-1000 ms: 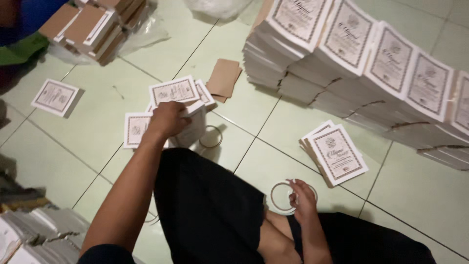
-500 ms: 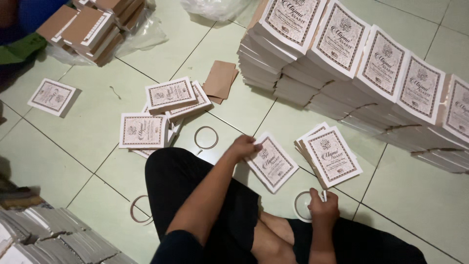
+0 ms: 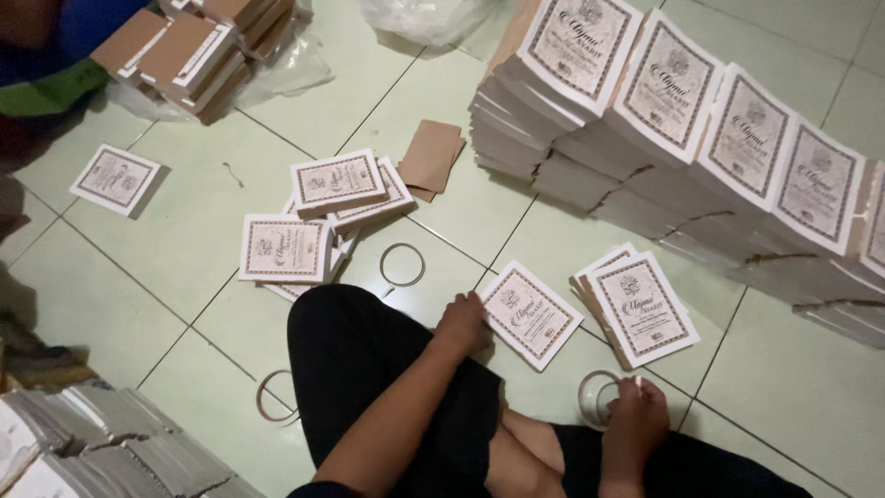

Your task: The person applies strips of tape to the back of booklets by hand while sitting on a tiled floor, handling one booklet at a time.

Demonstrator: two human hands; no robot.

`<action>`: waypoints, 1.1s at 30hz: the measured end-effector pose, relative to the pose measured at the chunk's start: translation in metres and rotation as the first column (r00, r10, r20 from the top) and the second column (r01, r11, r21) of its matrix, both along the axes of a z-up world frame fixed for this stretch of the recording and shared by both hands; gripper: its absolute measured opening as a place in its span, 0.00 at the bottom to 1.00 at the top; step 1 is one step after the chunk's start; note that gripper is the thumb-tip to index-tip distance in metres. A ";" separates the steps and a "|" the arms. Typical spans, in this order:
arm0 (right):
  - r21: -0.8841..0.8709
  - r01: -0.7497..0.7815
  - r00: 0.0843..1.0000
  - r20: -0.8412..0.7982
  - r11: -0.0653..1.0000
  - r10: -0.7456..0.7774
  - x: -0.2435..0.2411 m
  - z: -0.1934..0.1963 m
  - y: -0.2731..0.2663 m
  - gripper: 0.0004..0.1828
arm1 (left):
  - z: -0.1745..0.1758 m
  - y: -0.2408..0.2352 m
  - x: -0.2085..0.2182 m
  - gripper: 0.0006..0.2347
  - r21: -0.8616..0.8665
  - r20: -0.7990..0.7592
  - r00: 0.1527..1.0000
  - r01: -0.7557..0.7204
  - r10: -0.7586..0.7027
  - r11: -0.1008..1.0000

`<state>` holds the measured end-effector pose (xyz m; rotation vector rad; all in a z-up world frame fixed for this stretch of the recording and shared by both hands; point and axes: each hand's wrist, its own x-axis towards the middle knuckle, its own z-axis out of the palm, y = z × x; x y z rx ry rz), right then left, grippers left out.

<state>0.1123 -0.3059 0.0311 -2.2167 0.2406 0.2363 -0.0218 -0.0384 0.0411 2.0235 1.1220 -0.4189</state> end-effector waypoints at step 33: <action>0.508 -0.381 0.741 -0.332 0.773 0.584 -0.050 0.031 0.065 0.14 | 0.016 -0.033 -0.017 0.05 0.039 0.684 0.697 0.259 -0.215 0.965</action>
